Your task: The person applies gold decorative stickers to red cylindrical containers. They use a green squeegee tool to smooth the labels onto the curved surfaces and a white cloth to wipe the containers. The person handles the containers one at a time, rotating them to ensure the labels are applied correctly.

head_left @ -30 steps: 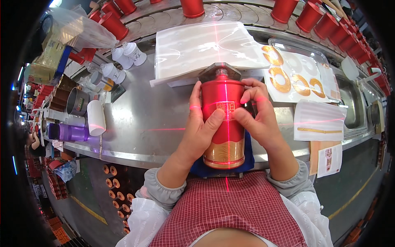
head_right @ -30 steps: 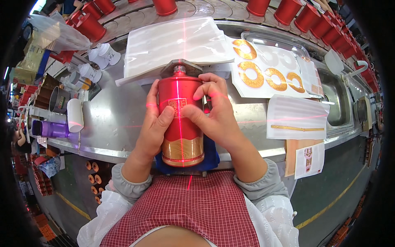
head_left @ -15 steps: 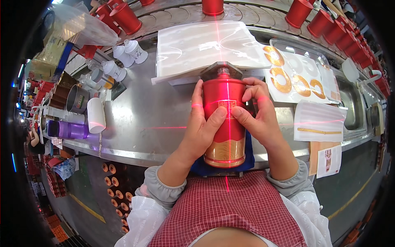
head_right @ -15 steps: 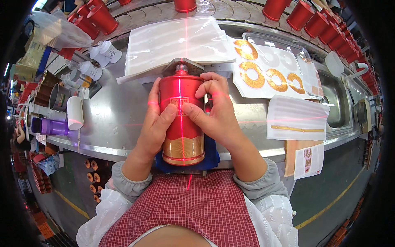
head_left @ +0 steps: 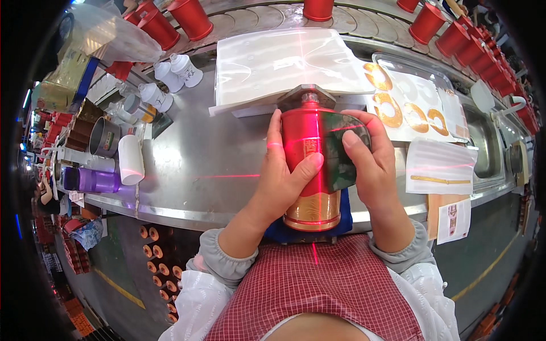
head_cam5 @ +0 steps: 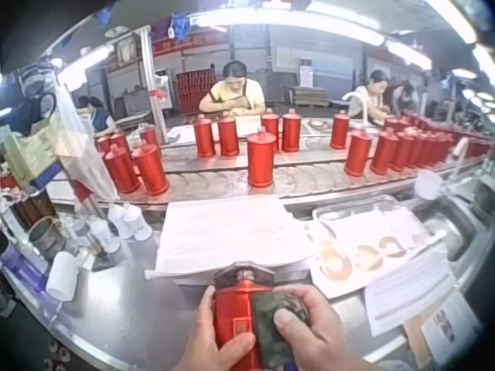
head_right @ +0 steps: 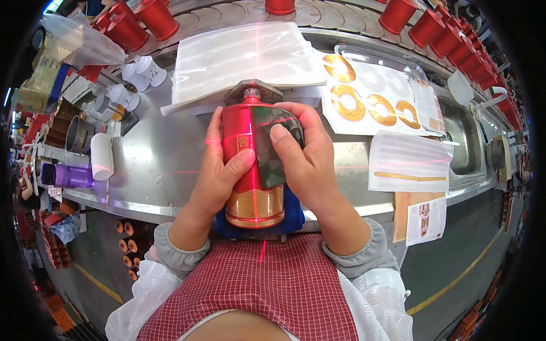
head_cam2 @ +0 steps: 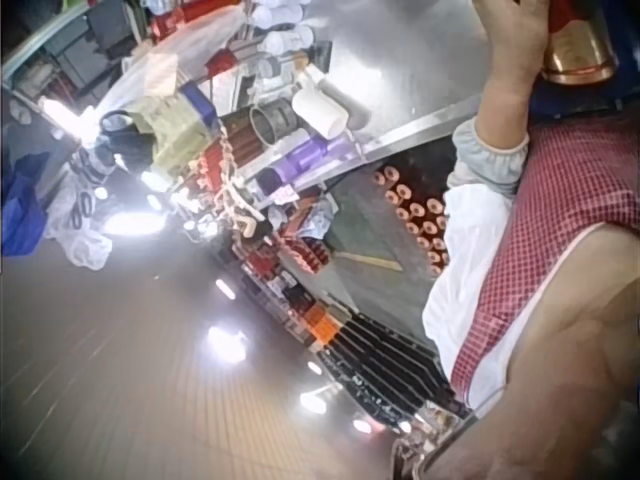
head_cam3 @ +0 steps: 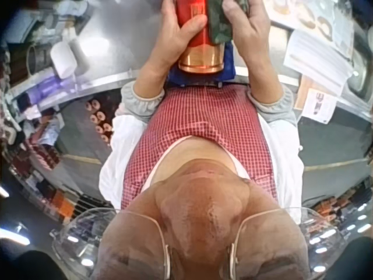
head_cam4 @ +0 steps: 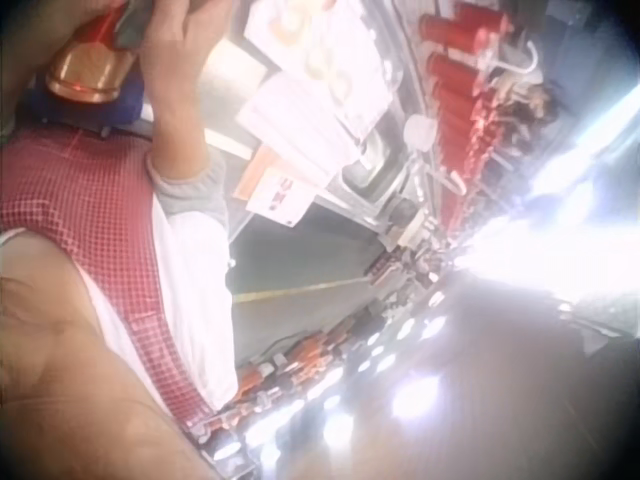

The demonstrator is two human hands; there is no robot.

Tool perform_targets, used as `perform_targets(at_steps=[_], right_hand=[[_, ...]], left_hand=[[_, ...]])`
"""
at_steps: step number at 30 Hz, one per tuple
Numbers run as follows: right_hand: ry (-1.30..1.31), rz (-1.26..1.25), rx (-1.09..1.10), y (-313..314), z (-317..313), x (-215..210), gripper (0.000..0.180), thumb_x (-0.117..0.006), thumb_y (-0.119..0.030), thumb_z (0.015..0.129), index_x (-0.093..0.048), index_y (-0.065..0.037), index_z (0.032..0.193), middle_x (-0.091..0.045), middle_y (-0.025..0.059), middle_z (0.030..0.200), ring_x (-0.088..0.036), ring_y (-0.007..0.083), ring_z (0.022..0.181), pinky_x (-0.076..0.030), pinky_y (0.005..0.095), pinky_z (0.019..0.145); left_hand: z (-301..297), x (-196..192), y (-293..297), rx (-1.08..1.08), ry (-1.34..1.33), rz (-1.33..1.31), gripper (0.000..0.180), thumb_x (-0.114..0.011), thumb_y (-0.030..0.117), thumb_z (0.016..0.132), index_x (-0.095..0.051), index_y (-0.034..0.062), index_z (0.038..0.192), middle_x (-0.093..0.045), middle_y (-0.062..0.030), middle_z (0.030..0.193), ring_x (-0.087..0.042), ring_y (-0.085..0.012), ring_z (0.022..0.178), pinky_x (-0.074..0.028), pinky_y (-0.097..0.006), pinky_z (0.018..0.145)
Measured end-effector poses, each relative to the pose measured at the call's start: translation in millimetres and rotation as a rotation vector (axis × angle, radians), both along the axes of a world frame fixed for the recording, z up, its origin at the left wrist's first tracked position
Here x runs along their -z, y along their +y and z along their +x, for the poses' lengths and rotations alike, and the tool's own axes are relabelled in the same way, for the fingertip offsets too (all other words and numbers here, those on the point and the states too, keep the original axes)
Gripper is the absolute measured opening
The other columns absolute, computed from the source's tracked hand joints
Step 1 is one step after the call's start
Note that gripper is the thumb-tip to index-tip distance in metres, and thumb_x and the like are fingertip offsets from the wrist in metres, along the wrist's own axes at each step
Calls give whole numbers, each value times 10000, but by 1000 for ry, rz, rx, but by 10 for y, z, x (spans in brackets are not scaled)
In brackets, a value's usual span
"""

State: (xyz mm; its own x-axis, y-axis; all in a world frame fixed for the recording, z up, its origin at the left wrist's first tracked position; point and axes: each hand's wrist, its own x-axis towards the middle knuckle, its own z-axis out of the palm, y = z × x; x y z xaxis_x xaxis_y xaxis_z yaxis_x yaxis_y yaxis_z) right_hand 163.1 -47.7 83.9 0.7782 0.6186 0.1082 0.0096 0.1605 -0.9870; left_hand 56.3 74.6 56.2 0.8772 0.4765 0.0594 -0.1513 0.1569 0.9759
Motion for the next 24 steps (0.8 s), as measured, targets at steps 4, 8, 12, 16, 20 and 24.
perform_targets(at_steps=[4,8,12,16,20,24], right_hand=[[43,5,21,60,-4,42,287,-566,-129,926,-533,15,1172,-613,21,919,-537,56,801,-461,216,706],[56,-18,9,44,2,62,287,-561,-126,928,-530,19,1174,-610,27,935,-537,57,814,-461,219,714],[70,-18,16,20,-39,35,292,-556,-121,928,-522,19,1182,-605,34,955,-534,61,837,-460,220,732],[44,-32,11,8,-46,25,294,-553,-117,927,-519,19,1186,-602,36,959,-533,66,842,-460,222,741],[21,-32,20,9,-40,54,290,-551,-113,925,-522,18,1181,-596,33,943,-526,67,823,-457,226,731],[-10,-67,25,-2,-41,46,285,-549,-104,917,-526,19,1173,-589,28,923,-517,67,799,-453,234,717]], left_hand=[[-1,-14,-12,-2,-1,-12,966,-667,219,890,42,-69,1481,-406,-197,1387,-476,-236,1233,-395,-359,1046],[3,27,-1,1,-11,12,962,-665,216,889,39,-70,1480,-408,-200,1384,-475,-238,1235,-390,-358,1048],[2,29,-3,4,-8,19,963,-663,221,889,40,-73,1478,-408,-200,1384,-475,-240,1236,-389,-357,1048],[-1,31,-2,-4,19,39,967,-663,224,887,43,-74,1477,-410,-199,1383,-477,-240,1234,-387,-359,1050],[3,1,-18,-11,14,11,972,-666,241,883,35,-79,1476,-422,-198,1373,-481,-241,1229,-387,-363,1048],[7,35,-9,-18,21,24,977,-668,255,878,26,-84,1475,-433,-197,1365,-485,-241,1224,-390,-363,1044]])
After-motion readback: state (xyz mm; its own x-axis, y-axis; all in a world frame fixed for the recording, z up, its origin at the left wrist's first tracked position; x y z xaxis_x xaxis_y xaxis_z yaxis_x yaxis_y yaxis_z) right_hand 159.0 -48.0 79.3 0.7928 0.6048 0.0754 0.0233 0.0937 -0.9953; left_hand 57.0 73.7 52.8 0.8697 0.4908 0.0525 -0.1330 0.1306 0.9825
